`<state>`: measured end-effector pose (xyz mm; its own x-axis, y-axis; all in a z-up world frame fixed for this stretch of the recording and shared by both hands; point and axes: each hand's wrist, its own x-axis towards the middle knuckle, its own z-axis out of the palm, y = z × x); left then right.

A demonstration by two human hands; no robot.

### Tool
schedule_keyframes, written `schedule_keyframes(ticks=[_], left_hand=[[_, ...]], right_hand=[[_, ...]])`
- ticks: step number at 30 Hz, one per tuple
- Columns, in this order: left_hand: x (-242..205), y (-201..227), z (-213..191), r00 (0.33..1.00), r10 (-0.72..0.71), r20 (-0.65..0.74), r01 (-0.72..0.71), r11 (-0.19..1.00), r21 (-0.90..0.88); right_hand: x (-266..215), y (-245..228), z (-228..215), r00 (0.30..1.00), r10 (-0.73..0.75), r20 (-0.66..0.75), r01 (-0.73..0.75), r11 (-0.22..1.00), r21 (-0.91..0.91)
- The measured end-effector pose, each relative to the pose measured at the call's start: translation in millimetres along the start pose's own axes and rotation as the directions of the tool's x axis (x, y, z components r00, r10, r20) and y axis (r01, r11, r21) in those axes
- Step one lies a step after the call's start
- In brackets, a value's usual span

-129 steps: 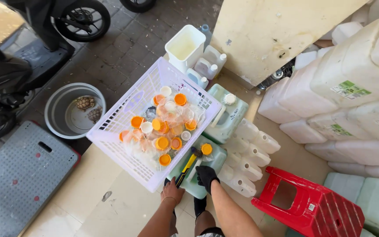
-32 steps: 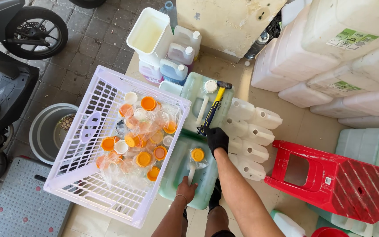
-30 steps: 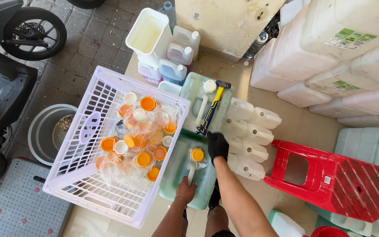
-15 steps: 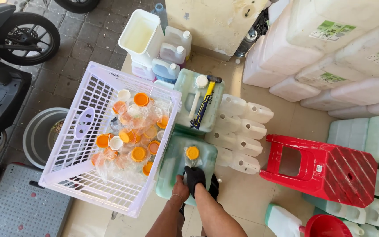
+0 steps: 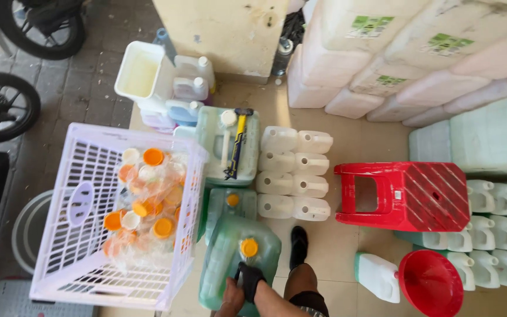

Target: The person pours liquid from a large container through a red funnel into smaller jugs, then uses a hammer to secure the caps. They continue by moving empty jugs and shaking a large container before resuming the filling process.

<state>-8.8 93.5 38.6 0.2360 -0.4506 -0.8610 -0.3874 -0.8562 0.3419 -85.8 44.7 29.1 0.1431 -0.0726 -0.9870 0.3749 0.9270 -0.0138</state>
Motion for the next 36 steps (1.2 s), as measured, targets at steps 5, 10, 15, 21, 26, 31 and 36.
schedule_keyframes(ticks=[5, 10, 15, 21, 26, 31, 36], left_hand=[[-10, 27, 19, 0.994, -0.005, -0.110, 0.008, 1.000, 0.027], [-19, 96, 63, 0.997, 0.061, -0.046, -0.051, 0.978, 0.200], [-61, 149, 107, 0.976, 0.192, 0.099, -0.216, 0.883, 0.417], [-181, 294, 129, 0.827, 0.421, 0.372, -0.560, 0.669, 0.489], [-244, 431, 175, 0.686, 0.464, 0.560, -0.725, 0.494, 0.479], [-223, 500, 262, 0.577, 0.482, 0.660, -0.817, 0.342, 0.464], [-168, 560, 344, 0.551, 0.563, 0.616, -0.830, 0.291, 0.476]], right_hand=[[-10, -6, -27, 0.987, -0.149, 0.052, 0.158, 0.917, -0.366], [-38, -56, -91, 0.667, -0.456, 0.589, 0.664, 0.006, -0.748], [-88, -88, -172, 0.929, -0.279, 0.244, 0.314, 0.942, -0.121], [-197, -142, -270, 0.802, -0.579, 0.144, 0.438, 0.736, 0.516], [-281, -224, -332, 0.687, -0.725, -0.035, 0.537, 0.475, 0.697], [-257, -294, -398, 0.578, -0.797, -0.176, 0.608, 0.277, 0.744], [-246, -346, -455, 0.397, -0.838, -0.374, 0.917, 0.346, 0.198]])
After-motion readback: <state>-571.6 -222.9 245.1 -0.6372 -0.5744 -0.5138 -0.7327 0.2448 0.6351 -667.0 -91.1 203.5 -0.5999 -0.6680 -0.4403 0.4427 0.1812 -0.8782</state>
